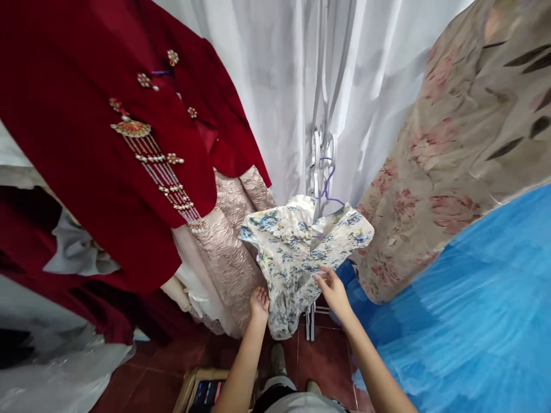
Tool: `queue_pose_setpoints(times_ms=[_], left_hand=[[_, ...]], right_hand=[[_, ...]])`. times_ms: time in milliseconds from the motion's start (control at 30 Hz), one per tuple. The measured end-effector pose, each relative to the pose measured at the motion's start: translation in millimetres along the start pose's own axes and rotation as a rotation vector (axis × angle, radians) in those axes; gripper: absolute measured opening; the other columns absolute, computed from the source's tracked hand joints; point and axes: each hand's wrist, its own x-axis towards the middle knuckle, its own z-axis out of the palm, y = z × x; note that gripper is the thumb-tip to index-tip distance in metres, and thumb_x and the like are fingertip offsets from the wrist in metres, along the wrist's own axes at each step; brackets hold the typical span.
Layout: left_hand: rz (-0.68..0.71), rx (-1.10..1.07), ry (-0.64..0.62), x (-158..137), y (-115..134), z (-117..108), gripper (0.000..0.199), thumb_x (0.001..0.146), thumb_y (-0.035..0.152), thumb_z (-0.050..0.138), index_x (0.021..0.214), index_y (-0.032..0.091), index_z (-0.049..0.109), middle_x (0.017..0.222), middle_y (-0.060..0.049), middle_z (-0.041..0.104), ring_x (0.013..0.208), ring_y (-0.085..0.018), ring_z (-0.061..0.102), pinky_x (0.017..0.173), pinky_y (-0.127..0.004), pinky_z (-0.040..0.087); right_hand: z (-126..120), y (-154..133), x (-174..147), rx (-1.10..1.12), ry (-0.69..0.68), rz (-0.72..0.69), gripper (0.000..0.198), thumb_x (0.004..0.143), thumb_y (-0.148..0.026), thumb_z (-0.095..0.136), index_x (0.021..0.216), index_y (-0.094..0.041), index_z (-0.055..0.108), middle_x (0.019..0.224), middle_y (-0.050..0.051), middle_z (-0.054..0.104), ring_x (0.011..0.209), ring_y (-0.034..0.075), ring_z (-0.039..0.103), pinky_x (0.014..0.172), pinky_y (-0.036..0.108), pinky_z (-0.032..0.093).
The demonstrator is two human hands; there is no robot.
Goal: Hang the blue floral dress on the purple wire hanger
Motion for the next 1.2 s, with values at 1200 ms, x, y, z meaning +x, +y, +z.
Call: queue_pose_setpoints(times_ms=[1200], left_hand=[[1.161,0.692,-0.854,-38.4,-15.7,108.4,0.010,0.092,0.023,0.055,0.096,0.019,0.063,0.093,-0.005,0.065,0.089,-0.019,0.063,0.081,-0.031,0.051]], right_hand=[[44.0,-29.2,-6.6,0.403,0.197,-0.047,0.040,0.077,-0.054,0.076,0.068,-0.018,0.061,0.040,-0.007,0.047,0.036,0.008,0.036,0.041,0.023,0.030]])
